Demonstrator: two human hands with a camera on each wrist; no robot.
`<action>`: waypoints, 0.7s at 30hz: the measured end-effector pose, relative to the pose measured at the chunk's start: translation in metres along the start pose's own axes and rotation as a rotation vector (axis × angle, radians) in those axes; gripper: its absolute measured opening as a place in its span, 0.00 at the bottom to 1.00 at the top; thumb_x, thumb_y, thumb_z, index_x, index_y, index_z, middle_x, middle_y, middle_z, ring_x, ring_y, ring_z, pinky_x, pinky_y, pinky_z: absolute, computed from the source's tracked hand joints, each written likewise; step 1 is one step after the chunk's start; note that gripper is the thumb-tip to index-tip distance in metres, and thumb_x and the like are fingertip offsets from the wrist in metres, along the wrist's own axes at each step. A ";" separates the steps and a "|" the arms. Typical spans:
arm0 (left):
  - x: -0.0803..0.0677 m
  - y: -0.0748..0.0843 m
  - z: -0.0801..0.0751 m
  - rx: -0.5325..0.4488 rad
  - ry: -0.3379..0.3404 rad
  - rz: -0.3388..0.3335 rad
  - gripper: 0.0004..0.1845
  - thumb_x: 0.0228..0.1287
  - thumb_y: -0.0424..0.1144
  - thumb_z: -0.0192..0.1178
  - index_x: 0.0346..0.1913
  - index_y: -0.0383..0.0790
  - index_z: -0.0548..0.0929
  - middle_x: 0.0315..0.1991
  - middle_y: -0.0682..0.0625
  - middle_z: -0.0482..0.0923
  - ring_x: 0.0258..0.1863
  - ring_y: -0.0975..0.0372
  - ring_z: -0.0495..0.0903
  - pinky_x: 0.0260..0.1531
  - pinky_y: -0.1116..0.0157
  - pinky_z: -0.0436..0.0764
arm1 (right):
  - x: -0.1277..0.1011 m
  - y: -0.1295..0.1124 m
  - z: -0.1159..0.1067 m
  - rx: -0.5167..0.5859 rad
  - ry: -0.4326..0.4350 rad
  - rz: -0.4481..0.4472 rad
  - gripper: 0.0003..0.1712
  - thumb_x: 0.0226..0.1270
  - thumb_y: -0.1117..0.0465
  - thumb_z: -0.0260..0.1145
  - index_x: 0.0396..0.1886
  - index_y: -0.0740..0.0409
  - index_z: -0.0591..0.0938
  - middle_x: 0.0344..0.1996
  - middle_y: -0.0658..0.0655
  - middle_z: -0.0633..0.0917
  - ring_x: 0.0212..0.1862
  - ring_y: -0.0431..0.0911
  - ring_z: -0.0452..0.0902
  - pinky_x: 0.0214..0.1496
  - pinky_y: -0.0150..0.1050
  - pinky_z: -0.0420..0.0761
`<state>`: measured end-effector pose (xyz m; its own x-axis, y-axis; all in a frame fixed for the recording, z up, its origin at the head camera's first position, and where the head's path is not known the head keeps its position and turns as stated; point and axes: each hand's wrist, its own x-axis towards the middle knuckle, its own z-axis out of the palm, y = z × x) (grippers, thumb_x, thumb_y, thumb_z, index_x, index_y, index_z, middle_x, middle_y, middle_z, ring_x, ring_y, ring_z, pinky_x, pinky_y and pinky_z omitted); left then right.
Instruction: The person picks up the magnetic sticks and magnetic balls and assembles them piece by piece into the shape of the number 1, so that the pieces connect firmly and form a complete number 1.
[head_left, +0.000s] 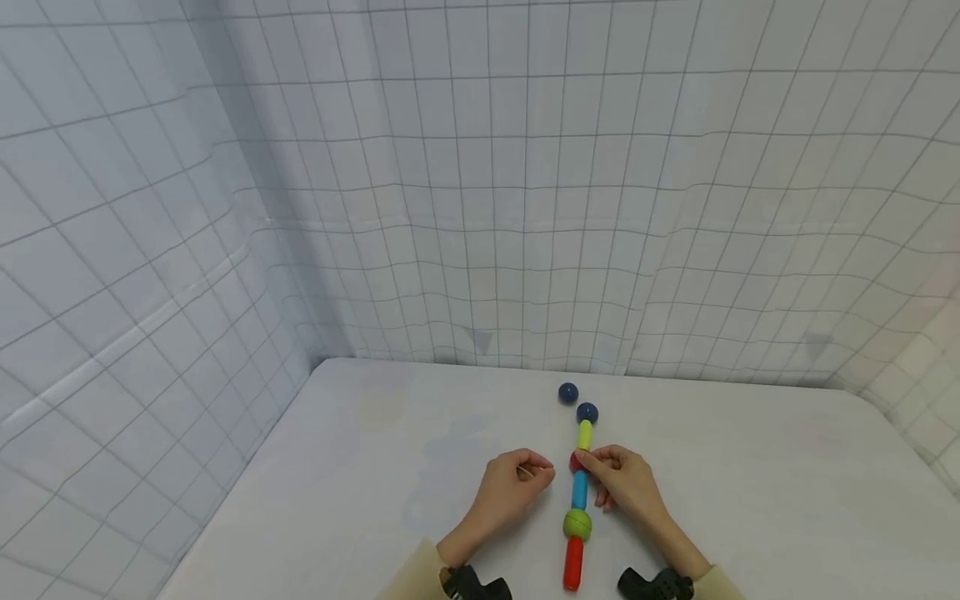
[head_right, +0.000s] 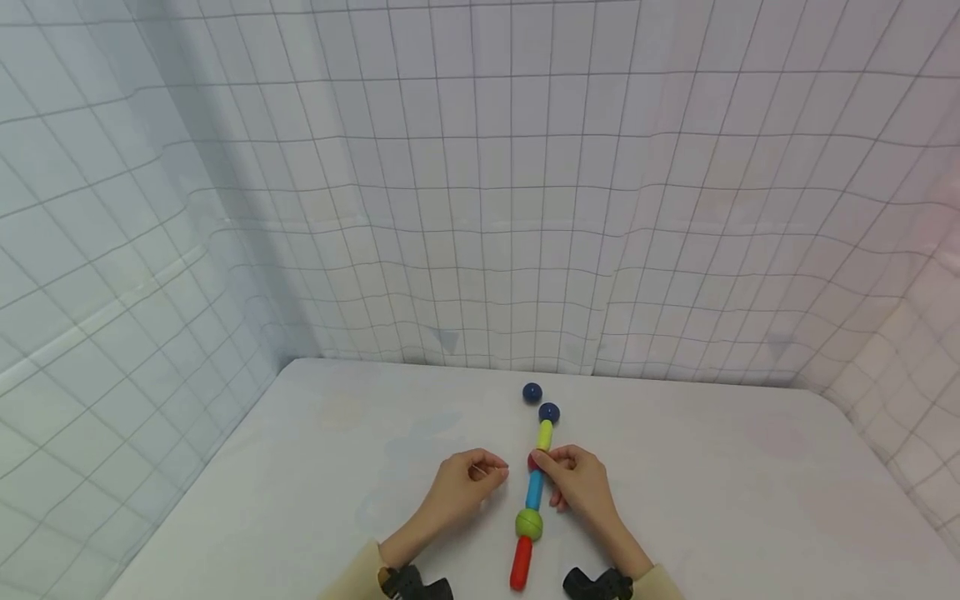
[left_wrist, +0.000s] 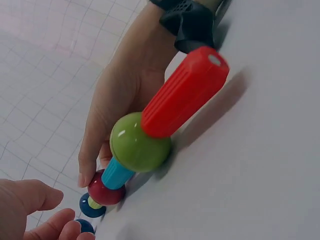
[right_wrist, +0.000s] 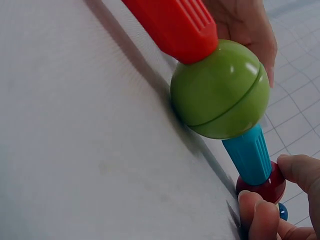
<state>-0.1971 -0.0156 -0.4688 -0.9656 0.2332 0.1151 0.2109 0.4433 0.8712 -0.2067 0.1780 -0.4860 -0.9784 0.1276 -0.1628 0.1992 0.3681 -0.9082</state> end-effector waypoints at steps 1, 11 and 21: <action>0.005 0.000 0.001 0.009 0.015 0.010 0.06 0.57 0.43 0.63 0.34 0.44 0.84 0.25 0.57 0.77 0.24 0.70 0.73 0.26 0.73 0.73 | 0.000 0.000 0.000 -0.001 0.002 0.000 0.29 0.50 0.39 0.68 0.37 0.60 0.81 0.15 0.52 0.79 0.11 0.43 0.71 0.14 0.33 0.72; 0.050 -0.010 0.003 0.070 0.177 0.034 0.07 0.55 0.42 0.65 0.36 0.44 0.84 0.30 0.54 0.80 0.27 0.68 0.74 0.29 0.72 0.74 | 0.001 0.000 0.002 -0.001 0.016 0.000 0.28 0.50 0.39 0.69 0.36 0.60 0.81 0.14 0.52 0.78 0.10 0.43 0.71 0.14 0.33 0.71; 0.084 -0.012 0.005 0.101 0.205 -0.025 0.10 0.56 0.44 0.64 0.39 0.46 0.84 0.38 0.53 0.82 0.34 0.64 0.75 0.35 0.68 0.74 | 0.001 0.002 0.001 -0.012 0.021 -0.012 0.27 0.51 0.40 0.68 0.35 0.59 0.81 0.14 0.53 0.77 0.10 0.44 0.71 0.13 0.34 0.71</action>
<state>-0.2800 0.0030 -0.4725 -0.9793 0.0450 0.1975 0.1906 0.5338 0.8238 -0.2075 0.1774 -0.4883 -0.9794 0.1420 -0.1438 0.1881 0.3804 -0.9055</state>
